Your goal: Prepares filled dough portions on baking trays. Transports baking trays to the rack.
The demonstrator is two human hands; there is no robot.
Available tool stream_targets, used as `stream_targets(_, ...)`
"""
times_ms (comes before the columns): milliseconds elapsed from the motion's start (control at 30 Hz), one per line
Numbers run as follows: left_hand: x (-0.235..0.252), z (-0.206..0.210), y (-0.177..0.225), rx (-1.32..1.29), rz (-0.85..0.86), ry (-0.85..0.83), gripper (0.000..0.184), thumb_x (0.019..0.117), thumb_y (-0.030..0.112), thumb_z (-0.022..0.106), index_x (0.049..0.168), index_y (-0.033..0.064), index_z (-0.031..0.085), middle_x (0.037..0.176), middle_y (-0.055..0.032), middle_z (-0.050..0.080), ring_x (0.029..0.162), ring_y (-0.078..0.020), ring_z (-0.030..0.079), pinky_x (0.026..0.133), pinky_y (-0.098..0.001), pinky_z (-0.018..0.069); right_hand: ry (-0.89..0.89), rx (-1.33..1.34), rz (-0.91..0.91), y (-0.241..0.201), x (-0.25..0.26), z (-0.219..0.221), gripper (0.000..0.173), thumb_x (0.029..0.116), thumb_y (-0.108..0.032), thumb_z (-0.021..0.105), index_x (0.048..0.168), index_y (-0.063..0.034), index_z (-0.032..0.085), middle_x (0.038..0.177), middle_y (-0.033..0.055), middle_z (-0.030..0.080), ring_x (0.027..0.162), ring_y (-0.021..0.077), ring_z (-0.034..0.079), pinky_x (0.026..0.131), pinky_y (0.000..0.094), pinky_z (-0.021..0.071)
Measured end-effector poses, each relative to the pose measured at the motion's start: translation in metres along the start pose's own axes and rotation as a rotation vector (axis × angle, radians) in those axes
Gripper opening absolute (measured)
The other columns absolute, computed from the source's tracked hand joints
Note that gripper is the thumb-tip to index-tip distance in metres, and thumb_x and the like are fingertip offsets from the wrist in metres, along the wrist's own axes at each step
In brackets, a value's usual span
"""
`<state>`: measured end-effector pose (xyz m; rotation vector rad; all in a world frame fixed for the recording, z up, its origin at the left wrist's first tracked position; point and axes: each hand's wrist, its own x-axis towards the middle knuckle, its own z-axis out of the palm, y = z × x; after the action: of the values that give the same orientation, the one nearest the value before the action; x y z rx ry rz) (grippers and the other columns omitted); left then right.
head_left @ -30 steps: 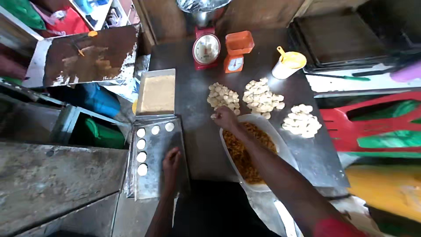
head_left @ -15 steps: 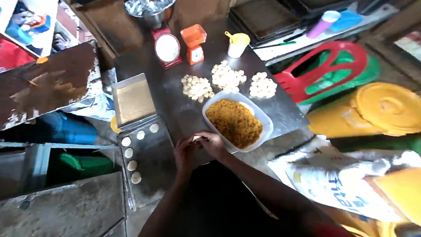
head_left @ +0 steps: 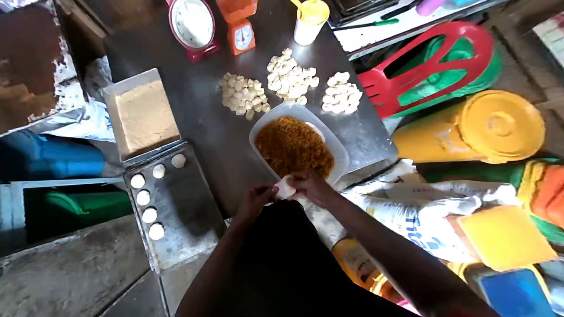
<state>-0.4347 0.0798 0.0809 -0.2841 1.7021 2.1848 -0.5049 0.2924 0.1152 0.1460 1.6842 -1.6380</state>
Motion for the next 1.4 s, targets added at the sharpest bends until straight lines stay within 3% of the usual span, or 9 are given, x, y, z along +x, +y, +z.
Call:
stream_targets(133, 0.030, -0.002, 0.004, 0.454, 0.011, 0.130, 0.033, 0.1044, 0.021, 0.059, 0.130, 0.0013, 0.064, 0.116, -0.0121, 0.071, 0.100, -0.0157, 0.070, 0.090, -0.0328, 0.0594, 0.325, -0.912, -0.274, 0.003, 0.055, -0.086, 0.026, 0.1022, -0.024, 0.064, 0.116, -0.0043, 0.075, 0.107, 0.0184, 0.073, 0.098, 0.0345, 0.071, 0.089, 0.0591, 0.0561)
stream_targets(300, 0.016, -0.029, 0.011, 0.566, 0.020, 0.213, 0.030, 0.1044, 0.018, 0.058, 0.130, 0.0053, 0.066, 0.117, -0.0100, 0.072, 0.103, -0.0151, 0.072, 0.093, -0.0339, 0.0598, 0.058, -1.363, -0.141, 0.016, 0.075, -0.087, 0.037, 0.0940, -0.018, 0.073, 0.129, -0.0054, 0.067, 0.128, 0.0217, 0.065, 0.117, 0.0433, 0.063, 0.095, 0.0635, 0.0525)
stream_targets(433, 0.005, -0.040, 0.000, 0.517, 0.011, 0.294, 0.030, 0.1050, 0.019, 0.058, 0.128, 0.0020, 0.066, 0.113, -0.0096, 0.073, 0.098, -0.0161, 0.073, 0.090, -0.0349, 0.0616, 0.043, -1.441, -0.242, 0.030, 0.083, -0.085, 0.026, 0.0955, 0.000, 0.062, 0.120, -0.0045, 0.071, 0.125, 0.0227, 0.065, 0.113, 0.0437, 0.064, 0.090, 0.0607, 0.0550)
stream_targets(633, -0.006, -0.040, 0.000, 0.483, 0.078, 0.323, 0.029, 0.1057, 0.017, 0.056, 0.126, -0.0002, 0.067, 0.109, -0.0085, 0.075, 0.094, -0.0158, 0.074, 0.088, -0.0345, 0.0622, 0.085, -1.140, -0.245, -0.001, 0.083, -0.098, 0.029, 0.0958, -0.016, 0.072, 0.123, -0.0065, 0.073, 0.119, 0.0187, 0.071, 0.114, 0.0380, 0.066, 0.102, 0.0595, 0.0505)
stream_targets(833, 0.009, -0.030, 0.013, 0.432, 0.174, 0.257, 0.027, 0.1055, 0.018, 0.057, 0.123, 0.0007, 0.068, 0.107, -0.0079, 0.075, 0.094, -0.0164, 0.073, 0.088, -0.0354, 0.0618, -0.014, -1.513, -0.304, 0.028, 0.078, -0.075, 0.031, 0.0955, 0.002, 0.060, 0.125, -0.0013, 0.066, 0.128, 0.0240, 0.063, 0.121, 0.0453, 0.060, 0.097, 0.0598, 0.0529)
stream_targets(1067, 0.054, 0.006, 0.051, 0.412, 0.216, 0.191, 0.030, 0.1028, 0.015, 0.062, 0.130, 0.0035, 0.065, 0.121, -0.0106, 0.071, 0.104, -0.0179, 0.071, 0.091, -0.0374, 0.0604, 0.150, -0.843, -0.330, -0.019, 0.078, -0.096, 0.021, 0.0912, -0.014, 0.077, 0.111, -0.0072, 0.076, 0.104, 0.0124, 0.075, 0.095, 0.0263, 0.072, 0.090, 0.0535, 0.0580)
stream_targets(1167, 0.087, 0.031, 0.059, 0.381, 0.212, 0.099, 0.058, 0.1057, 0.030, 0.055, 0.158, 0.0111, 0.038, 0.158, -0.0095, 0.045, 0.139, -0.0215, 0.051, 0.111, -0.0441, 0.0488, 0.100, -0.540, -0.357, -0.038, 0.059, -0.093, 0.020, 0.0865, -0.006, 0.080, 0.106, -0.0071, 0.077, 0.099, 0.0070, 0.076, 0.089, 0.0167, 0.072, 0.084, 0.0421, 0.0605)
stream_targets(1233, 0.108, 0.047, 0.056, 0.269, 0.135, 0.005, 0.063, 0.1084, 0.043, 0.044, 0.163, 0.0158, 0.028, 0.163, -0.0073, 0.037, 0.147, -0.0226, 0.041, 0.117, -0.0493, 0.0405, 0.058, -0.333, -0.311, -0.042, 0.052, -0.090, 0.021, 0.0864, -0.004, 0.079, 0.107, -0.0067, 0.076, 0.101, 0.0068, 0.075, 0.091, 0.0173, 0.071, 0.084, 0.0398, 0.0606)
stream_targets(1400, 0.132, 0.063, 0.044, 0.043, -0.044, -0.026, 0.055, 0.1105, 0.048, 0.034, 0.140, 0.0095, 0.059, 0.132, -0.0112, 0.065, 0.115, -0.0241, 0.065, 0.097, -0.0475, 0.0559, 0.063, -0.136, -0.269, -0.036, 0.058, -0.095, 0.018, 0.0901, -0.006, 0.077, 0.108, -0.0071, 0.076, 0.103, 0.0077, 0.074, 0.092, 0.0180, 0.070, 0.084, 0.0391, 0.0602)
